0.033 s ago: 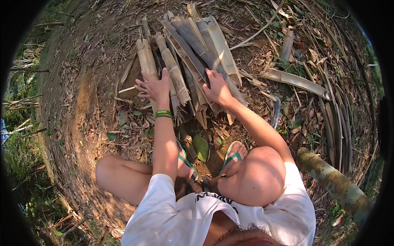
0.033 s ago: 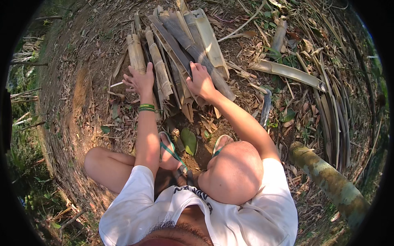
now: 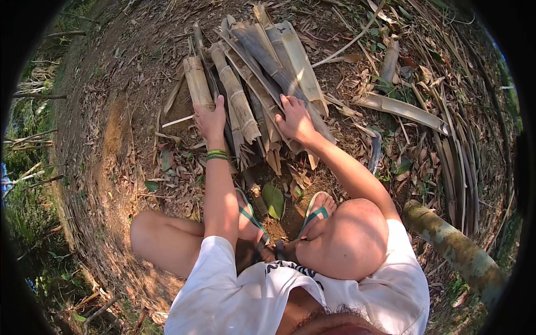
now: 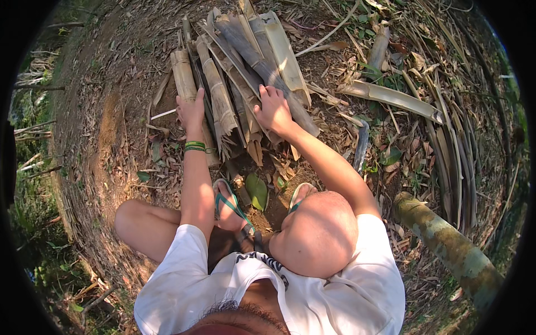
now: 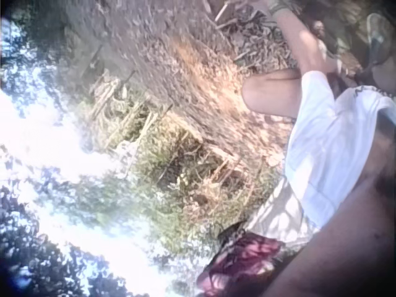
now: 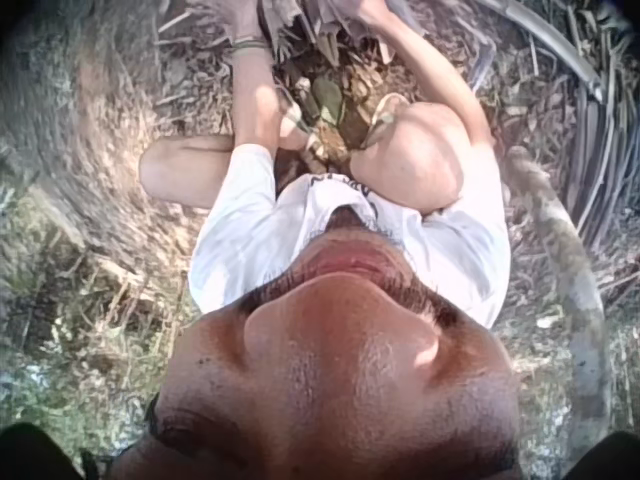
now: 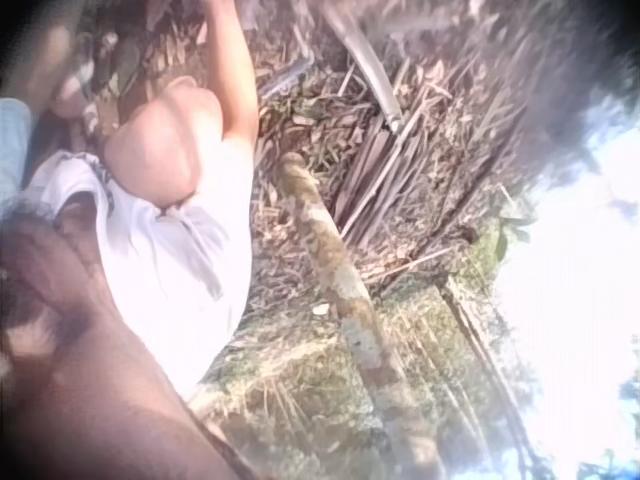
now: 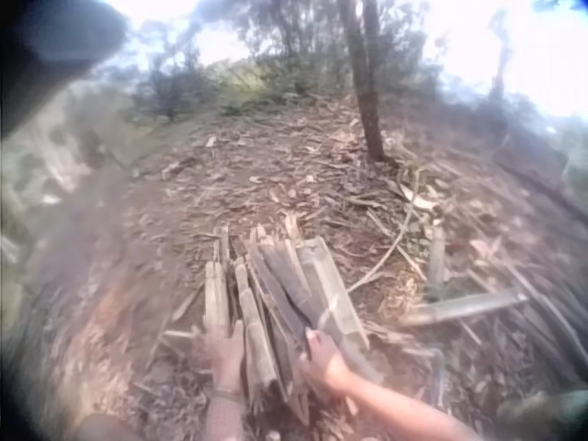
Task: The person gathers split bamboo pieces into a bundle and ties them together using a thin strip of material.
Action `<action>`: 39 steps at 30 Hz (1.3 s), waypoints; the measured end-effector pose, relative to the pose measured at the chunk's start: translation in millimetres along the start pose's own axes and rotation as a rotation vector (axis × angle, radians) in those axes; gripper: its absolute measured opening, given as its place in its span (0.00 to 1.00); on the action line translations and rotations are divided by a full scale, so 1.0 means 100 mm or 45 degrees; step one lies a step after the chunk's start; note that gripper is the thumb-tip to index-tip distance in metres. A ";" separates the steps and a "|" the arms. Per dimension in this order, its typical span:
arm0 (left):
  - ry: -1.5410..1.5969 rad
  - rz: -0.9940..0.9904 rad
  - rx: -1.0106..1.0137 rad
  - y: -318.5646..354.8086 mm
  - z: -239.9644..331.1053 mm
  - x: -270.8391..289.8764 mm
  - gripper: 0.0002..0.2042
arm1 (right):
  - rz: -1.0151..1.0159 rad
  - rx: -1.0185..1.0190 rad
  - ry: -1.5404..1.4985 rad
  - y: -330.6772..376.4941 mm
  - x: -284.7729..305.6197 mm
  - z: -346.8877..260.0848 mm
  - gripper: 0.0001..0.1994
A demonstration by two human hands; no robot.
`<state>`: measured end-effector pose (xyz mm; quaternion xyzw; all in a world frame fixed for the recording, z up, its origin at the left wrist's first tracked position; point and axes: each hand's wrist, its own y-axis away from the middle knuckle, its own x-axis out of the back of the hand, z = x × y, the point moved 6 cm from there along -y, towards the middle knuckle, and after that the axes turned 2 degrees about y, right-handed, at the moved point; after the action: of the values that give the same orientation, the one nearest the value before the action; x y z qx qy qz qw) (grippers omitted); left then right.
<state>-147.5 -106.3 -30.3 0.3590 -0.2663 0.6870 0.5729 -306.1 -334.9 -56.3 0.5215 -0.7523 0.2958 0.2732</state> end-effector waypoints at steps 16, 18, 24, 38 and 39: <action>-0.614 0.161 0.491 -0.55 -2.07 0.55 0.57 | -0.259 -0.312 -0.279 0.01 -0.16 -0.15 0.39; -0.634 0.129 0.498 -0.64 -2.17 0.66 0.59 | -0.126 -0.205 -0.337 0.02 -0.13 -0.15 0.39; -0.564 0.069 0.535 -0.77 -2.42 0.89 0.49 | -0.113 -0.278 -0.315 -0.22 -0.08 -0.34 0.40; 0.723 -0.282 0.060 -0.70 -0.42 0.55 0.47 | -0.029 -0.188 -0.006 -0.10 -0.32 -0.14 0.39; 0.831 -0.391 0.036 -0.54 -0.10 0.54 0.45 | -0.108 -0.239 -0.039 -0.10 -0.29 -0.12 0.38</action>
<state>-100.7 -55.9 4.3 0.1647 -0.0028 0.6749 0.7193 -286.3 -310.7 -67.5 0.5296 -0.7579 0.2042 0.3215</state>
